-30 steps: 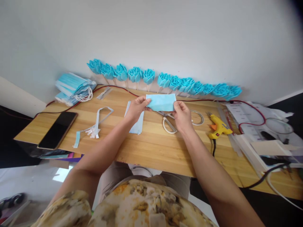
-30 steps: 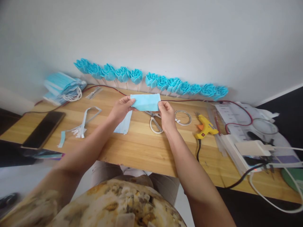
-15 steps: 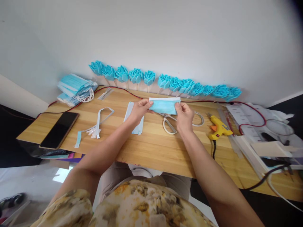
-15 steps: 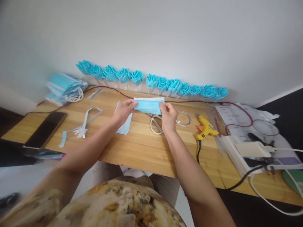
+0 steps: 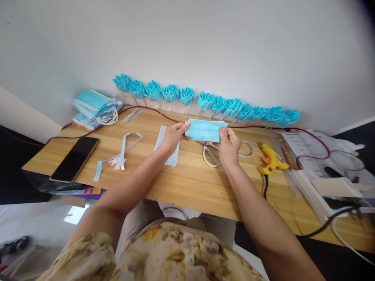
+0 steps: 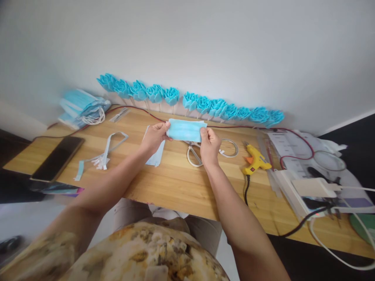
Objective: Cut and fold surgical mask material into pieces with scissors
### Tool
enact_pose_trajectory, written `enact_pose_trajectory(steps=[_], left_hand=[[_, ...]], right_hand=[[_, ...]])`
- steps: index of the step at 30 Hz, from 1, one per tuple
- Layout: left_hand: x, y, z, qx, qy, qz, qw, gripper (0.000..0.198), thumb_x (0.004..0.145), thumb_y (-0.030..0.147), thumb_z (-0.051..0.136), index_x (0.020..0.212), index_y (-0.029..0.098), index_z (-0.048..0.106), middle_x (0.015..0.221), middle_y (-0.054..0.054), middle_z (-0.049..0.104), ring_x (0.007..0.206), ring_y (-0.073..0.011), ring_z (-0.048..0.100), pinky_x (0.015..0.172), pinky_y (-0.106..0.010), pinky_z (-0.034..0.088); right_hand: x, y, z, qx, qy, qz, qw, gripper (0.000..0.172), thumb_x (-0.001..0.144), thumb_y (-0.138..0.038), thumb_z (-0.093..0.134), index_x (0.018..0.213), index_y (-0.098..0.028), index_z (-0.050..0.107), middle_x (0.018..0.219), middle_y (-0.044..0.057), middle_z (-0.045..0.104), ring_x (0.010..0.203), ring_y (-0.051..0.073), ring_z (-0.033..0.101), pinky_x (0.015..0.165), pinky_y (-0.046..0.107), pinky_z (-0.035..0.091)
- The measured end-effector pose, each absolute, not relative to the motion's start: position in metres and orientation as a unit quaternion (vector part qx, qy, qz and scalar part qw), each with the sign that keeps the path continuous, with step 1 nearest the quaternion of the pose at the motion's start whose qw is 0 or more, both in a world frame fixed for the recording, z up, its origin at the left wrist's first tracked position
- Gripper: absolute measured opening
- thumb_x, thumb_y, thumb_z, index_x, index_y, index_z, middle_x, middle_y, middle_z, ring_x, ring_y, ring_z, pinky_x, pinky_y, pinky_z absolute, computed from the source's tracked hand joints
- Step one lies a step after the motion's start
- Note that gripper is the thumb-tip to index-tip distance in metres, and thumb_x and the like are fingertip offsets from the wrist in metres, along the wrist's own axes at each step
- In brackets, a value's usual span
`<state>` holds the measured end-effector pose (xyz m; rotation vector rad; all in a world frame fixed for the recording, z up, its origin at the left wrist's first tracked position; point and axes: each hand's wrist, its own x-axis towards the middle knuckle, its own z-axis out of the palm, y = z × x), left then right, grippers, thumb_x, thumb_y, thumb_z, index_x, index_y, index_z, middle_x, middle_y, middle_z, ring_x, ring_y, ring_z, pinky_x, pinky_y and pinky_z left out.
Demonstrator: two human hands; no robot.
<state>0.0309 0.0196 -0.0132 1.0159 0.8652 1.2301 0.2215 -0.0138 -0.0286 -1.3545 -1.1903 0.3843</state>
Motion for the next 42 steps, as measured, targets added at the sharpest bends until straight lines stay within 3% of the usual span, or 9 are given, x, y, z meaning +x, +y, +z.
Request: enact_pose_trajectory(steps=[5,10,13,17,23,27,31,36,42], left_hand=[[0.020,0.031,-0.014,0.401,0.390,0.569,0.602,0.045,0.081,0.055,0.077,0.067,0.016,0.058,0.061,0.003,0.054,0.055,-0.0075,0.052,0.051,-0.021,0.045],[0.010,0.043,-0.015,0.338,0.383,0.616,0.600,0.050,0.082,0.063,0.072,0.073,0.020,0.049,0.055,0.007,0.042,0.048,-0.0069,0.044,0.044,-0.021,0.031],[0.014,0.041,-0.012,0.324,0.362,0.610,0.626,0.048,0.084,0.063,0.070,0.076,0.020,0.050,0.056,0.006,0.042,0.046,-0.0066,0.041,0.041,-0.022,0.026],[0.022,0.030,-0.006,0.335,0.336,0.575,0.666,0.047,0.087,0.065,0.065,0.080,0.020,0.054,0.060,0.004,0.047,0.049,-0.0085,0.044,0.042,-0.024,0.030],[0.032,0.016,-0.009,0.398,0.308,0.472,0.724,0.055,0.081,0.074,0.065,0.084,0.020,0.064,0.058,-0.001,0.054,0.053,-0.0144,0.054,0.049,-0.028,0.039],[0.032,0.017,-0.013,0.412,0.310,0.481,0.709,0.057,0.079,0.076,0.065,0.077,0.020,0.060,0.053,0.001,0.048,0.048,-0.0123,0.048,0.049,-0.028,0.038],[0.030,0.019,-0.014,0.444,0.365,0.535,0.619,0.056,0.083,0.074,0.063,0.071,0.020,0.052,0.054,0.004,0.041,0.046,-0.0092,0.037,0.046,-0.026,0.032],[0.029,0.018,-0.018,0.503,0.449,0.593,0.441,0.054,0.090,0.066,0.059,0.068,0.021,0.039,0.061,0.004,0.034,0.055,-0.0091,0.032,0.050,-0.025,0.027],[0.036,0.009,-0.018,0.544,0.452,0.621,0.338,0.046,0.098,0.053,0.053,0.069,0.020,0.039,0.065,0.003,0.036,0.062,-0.0105,0.034,0.057,-0.025,0.028]], right_hand=[[0.233,-0.009,-0.027,-0.600,-0.512,0.105,0.605,0.041,0.093,-0.051,0.054,0.066,-0.020,0.054,0.059,-0.005,0.037,0.060,0.012,0.036,0.058,0.027,0.030],[0.242,-0.001,-0.038,-0.602,-0.598,0.213,0.485,0.030,0.082,-0.049,0.068,0.089,-0.021,0.075,0.064,0.000,0.064,0.062,0.019,0.056,0.062,0.031,0.044],[0.241,-0.002,-0.040,-0.604,-0.675,0.149,0.397,0.027,0.080,-0.044,0.072,0.093,-0.022,0.079,0.085,0.009,0.077,0.083,0.027,0.068,0.081,0.042,0.050],[0.235,-0.008,-0.033,-0.570,-0.676,0.137,0.447,0.044,0.095,-0.056,0.053,0.105,-0.020,0.078,0.114,0.015,0.077,0.106,0.030,0.069,0.095,0.045,0.049],[0.218,-0.014,-0.026,-0.491,-0.576,0.474,0.450,0.089,0.081,-0.094,0.026,0.088,-0.020,0.076,0.074,0.009,0.074,0.071,0.021,0.067,0.063,0.033,0.048],[0.209,-0.015,-0.026,-0.458,-0.518,0.549,0.470,0.074,0.073,-0.093,0.050,0.074,-0.021,0.068,0.061,0.003,0.063,0.059,0.017,0.056,0.054,0.030,0.042],[0.210,-0.016,-0.022,-0.504,-0.480,0.446,0.563,0.058,0.065,-0.077,0.076,0.071,-0.021,0.061,0.056,-0.005,0.050,0.052,0.011,0.041,0.050,0.026,0.032],[0.208,-0.027,-0.012,-0.555,-0.563,0.200,0.578,0.053,0.089,-0.069,0.055,0.066,-0.021,0.053,0.055,-0.005,0.039,0.054,0.011,0.036,0.053,0.027,0.028],[0.198,-0.035,-0.011,-0.593,-0.569,0.037,0.568,0.044,0.098,-0.053,0.045,0.066,-0.023,0.039,0.057,-0.005,0.037,0.057,0.012,0.037,0.058,0.029,0.032]])
